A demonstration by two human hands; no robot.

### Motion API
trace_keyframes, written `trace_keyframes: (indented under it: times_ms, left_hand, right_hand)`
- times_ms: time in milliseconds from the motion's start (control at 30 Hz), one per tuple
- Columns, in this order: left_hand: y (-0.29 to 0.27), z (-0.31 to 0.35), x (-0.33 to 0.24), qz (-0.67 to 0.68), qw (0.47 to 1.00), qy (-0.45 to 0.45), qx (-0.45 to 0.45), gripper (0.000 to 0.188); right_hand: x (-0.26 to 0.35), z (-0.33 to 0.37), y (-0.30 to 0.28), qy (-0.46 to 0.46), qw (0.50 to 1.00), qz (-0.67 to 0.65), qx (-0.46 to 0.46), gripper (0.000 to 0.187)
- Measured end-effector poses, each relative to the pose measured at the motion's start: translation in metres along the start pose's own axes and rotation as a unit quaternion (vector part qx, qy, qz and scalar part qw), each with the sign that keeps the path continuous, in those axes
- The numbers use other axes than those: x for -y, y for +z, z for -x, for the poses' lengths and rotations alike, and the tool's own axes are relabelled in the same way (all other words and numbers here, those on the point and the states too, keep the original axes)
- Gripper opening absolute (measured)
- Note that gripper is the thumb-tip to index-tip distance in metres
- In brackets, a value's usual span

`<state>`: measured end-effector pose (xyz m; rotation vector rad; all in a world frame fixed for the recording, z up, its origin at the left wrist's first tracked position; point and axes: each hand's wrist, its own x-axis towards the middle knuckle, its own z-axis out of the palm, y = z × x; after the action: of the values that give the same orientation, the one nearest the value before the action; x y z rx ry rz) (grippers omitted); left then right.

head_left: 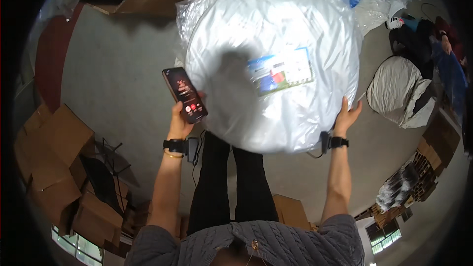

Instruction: Placing wrapped product rolls into cardboard boxes and organizing product labels at a packaging station.

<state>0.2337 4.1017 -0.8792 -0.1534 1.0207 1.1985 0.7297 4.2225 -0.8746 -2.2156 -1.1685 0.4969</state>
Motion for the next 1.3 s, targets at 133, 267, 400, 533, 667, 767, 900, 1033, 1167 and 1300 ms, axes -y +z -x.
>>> trace_keyframes:
  times_ms: [133,267,400,533,667,767,900,1033,1167,1300]
  left_hand:
    - [-0.045,0.046,-0.015,0.005,0.999,-0.004,-0.053,0.061]
    - [-0.106,0.126,-0.052,0.007,0.991,-0.016,-0.134,0.065]
    - [-0.137,0.18,-0.068,0.011,0.986,0.023,-0.167,0.068]
    - [-0.152,0.201,-0.088,0.003,0.987,0.059,-0.149,0.069]
    - [-0.166,0.2,-0.094,-0.014,0.991,0.057,-0.121,0.076]
    - [-0.162,0.199,-0.094,-0.01,0.989,0.054,-0.136,0.078]
    - [-0.154,0.201,-0.092,0.006,0.99,0.049,-0.133,0.08]
    - [-0.186,0.212,-0.09,0.044,0.989,0.03,-0.135,0.082]
    - [-0.175,0.205,-0.076,0.067,0.988,0.042,-0.133,0.084]
    - [-0.196,0.219,-0.052,0.101,0.981,0.042,-0.16,0.088]
  right_hand:
    - [0.018,0.082,-0.012,0.066,0.998,-0.023,0.0,0.07]
    - [0.033,0.168,-0.006,0.126,0.987,-0.093,0.029,0.071]
    - [0.034,0.211,0.011,0.129,0.984,-0.111,0.055,0.075]
    - [0.06,0.231,0.025,0.19,0.953,-0.191,0.14,0.086]
    - [0.057,0.233,0.024,0.193,0.932,-0.225,0.21,0.094]
    - [0.061,0.231,0.016,0.2,0.931,-0.204,0.225,0.095]
    - [0.068,0.194,0.005,0.111,0.952,-0.159,0.238,0.092]
    - [0.111,0.103,0.044,-0.103,0.962,-0.095,0.234,0.083]
    - [0.154,0.041,0.128,-0.229,0.905,-0.044,0.355,0.09]
    - [0.17,0.065,0.178,-0.208,0.866,-0.065,0.45,0.095]
